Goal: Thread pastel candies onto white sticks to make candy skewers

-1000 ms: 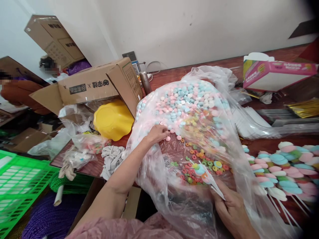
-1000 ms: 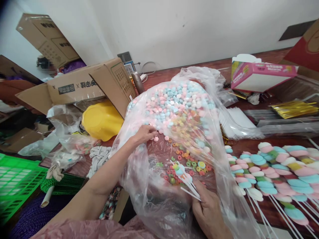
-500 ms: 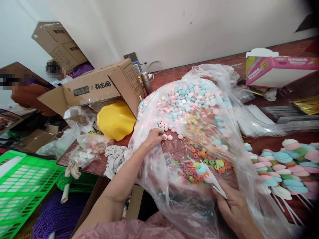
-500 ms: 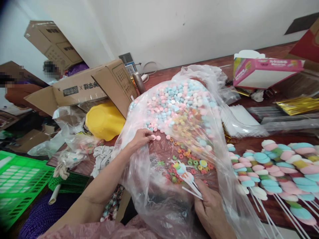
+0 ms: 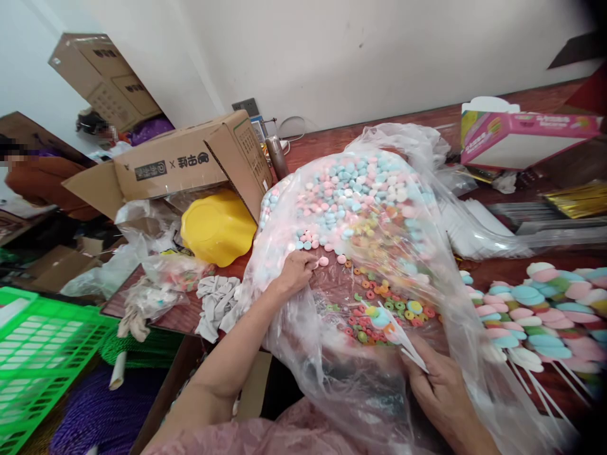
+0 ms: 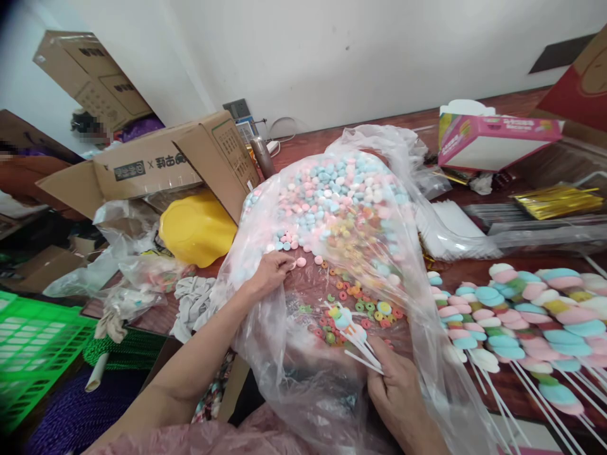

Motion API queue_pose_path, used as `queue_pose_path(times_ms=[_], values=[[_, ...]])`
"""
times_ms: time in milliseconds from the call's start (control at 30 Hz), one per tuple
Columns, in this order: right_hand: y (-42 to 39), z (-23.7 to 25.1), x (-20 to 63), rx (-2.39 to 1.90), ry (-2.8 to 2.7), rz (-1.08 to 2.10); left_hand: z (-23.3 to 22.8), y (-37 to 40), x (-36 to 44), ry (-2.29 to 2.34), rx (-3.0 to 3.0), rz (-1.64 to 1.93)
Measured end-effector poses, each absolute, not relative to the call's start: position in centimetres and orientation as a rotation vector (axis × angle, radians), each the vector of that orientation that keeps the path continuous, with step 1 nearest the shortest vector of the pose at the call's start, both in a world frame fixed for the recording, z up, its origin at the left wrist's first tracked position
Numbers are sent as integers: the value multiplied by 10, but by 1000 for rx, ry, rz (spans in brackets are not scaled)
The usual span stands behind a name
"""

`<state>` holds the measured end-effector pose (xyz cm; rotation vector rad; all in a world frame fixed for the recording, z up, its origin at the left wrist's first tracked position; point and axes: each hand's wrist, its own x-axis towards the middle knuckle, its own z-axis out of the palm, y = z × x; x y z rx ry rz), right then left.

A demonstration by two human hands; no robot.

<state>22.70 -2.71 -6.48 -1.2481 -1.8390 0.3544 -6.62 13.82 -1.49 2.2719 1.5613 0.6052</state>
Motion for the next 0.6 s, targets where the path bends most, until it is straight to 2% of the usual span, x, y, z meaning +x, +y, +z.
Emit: queue_pose_path(times_ms=[233,367,600], values=[[-23,-45,223,-1314,-1847,567,-7,128,-55,1496,2200,748],[-28,-30,219,-1309,-1825,670,4,94,-36,1251,1673,1059],[-38,-16,216,-1324,-1811,737,15,40,0,955,1113,1264]])
